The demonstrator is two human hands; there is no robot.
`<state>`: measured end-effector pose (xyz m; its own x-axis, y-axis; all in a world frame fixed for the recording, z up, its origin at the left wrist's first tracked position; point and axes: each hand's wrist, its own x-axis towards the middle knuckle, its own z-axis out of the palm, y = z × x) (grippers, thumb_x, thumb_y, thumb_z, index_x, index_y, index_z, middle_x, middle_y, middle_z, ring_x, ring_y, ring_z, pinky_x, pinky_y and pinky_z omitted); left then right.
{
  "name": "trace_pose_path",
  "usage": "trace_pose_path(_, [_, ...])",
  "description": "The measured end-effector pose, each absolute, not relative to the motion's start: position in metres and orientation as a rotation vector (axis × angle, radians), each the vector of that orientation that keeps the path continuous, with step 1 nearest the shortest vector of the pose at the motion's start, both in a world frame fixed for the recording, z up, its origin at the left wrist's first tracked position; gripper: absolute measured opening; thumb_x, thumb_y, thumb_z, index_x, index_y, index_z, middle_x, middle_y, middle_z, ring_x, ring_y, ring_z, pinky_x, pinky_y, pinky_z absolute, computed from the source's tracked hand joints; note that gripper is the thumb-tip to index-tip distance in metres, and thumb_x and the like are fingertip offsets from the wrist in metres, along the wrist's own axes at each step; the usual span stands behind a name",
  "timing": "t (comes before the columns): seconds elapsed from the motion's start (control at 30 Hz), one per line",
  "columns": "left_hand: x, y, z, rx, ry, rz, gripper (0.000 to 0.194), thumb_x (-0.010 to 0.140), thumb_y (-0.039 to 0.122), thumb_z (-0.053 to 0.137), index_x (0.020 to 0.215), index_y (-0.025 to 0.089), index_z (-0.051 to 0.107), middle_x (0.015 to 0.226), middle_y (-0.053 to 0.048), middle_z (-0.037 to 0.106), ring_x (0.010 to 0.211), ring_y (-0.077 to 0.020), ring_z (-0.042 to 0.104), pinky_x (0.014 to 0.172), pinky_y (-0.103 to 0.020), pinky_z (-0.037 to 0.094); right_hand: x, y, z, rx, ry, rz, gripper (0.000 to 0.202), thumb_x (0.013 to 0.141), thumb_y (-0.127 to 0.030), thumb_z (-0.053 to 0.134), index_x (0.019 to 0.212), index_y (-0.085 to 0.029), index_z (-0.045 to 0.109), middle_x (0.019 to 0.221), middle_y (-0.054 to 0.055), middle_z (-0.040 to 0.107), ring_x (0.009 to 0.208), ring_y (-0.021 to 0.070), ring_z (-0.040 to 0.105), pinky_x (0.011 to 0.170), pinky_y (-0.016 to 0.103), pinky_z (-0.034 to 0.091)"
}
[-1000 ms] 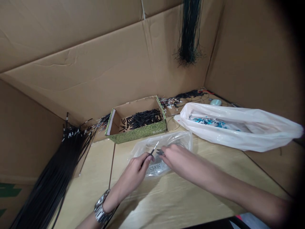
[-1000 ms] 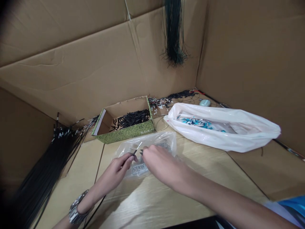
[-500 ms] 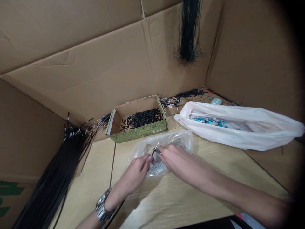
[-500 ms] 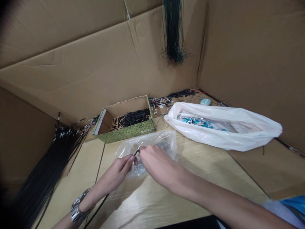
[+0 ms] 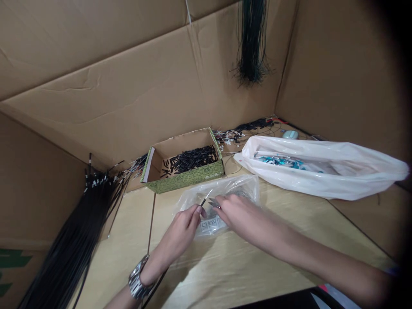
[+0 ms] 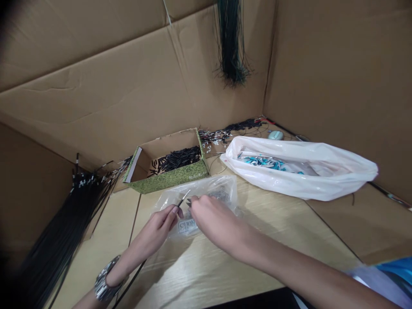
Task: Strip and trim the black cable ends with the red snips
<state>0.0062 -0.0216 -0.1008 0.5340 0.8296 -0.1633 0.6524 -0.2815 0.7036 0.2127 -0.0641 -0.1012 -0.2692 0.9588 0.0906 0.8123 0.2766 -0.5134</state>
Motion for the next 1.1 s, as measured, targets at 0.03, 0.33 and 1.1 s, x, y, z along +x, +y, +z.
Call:
trace_pose_path(0.03, [0.006, -0.021, -0.101, 2.009, 1.195, 0.301, 0.043, 0.106, 0.045, 0.030, 0.090, 0.019, 0.061, 0.063, 0.004, 0.044, 0.061, -0.0153, 0.045, 0.060, -0.026, 0.033, 0.213, -0.064, -0.104, -1.592, -2.157, 0.529, 0.023, 0.098, -0.015, 0.045, 0.099, -0.013, 0.068, 0.075, 0.009, 0.069, 0.061, 0.0189, 0.063, 0.053, 0.029, 0.026])
trace_pose_path(0.33, [0.007, -0.020, -0.098, 1.791, 1.108, 0.165, 0.049, 0.103, 0.055, 0.026, 0.089, 0.018, 0.057, 0.057, 0.008, 0.035, 0.045, -0.0107, 0.030, 0.041, -0.020, 0.031, 0.213, -0.055, -0.117, -1.492, -2.157, 0.555, 0.025, 0.101, -0.026, 0.046, 0.098, -0.015, 0.068, 0.074, 0.006, 0.065, 0.062, 0.0179, 0.058, 0.055, 0.028, 0.029])
trace_pose_path(1.1, [0.016, -0.024, -0.102, 2.277, 1.263, 0.288, 0.034, 0.102, 0.028, 0.042, 0.072, 0.019, 0.057, 0.058, 0.000, 0.057, 0.052, -0.0152, 0.051, 0.057, -0.028, 0.029, 0.191, -0.050, -0.105, -1.580, -2.333, 0.559, 0.028, 0.085, 0.005, 0.046, 0.092, -0.008, 0.070, 0.080, 0.013, 0.071, 0.067, 0.0211, 0.067, 0.060, 0.029, 0.039])
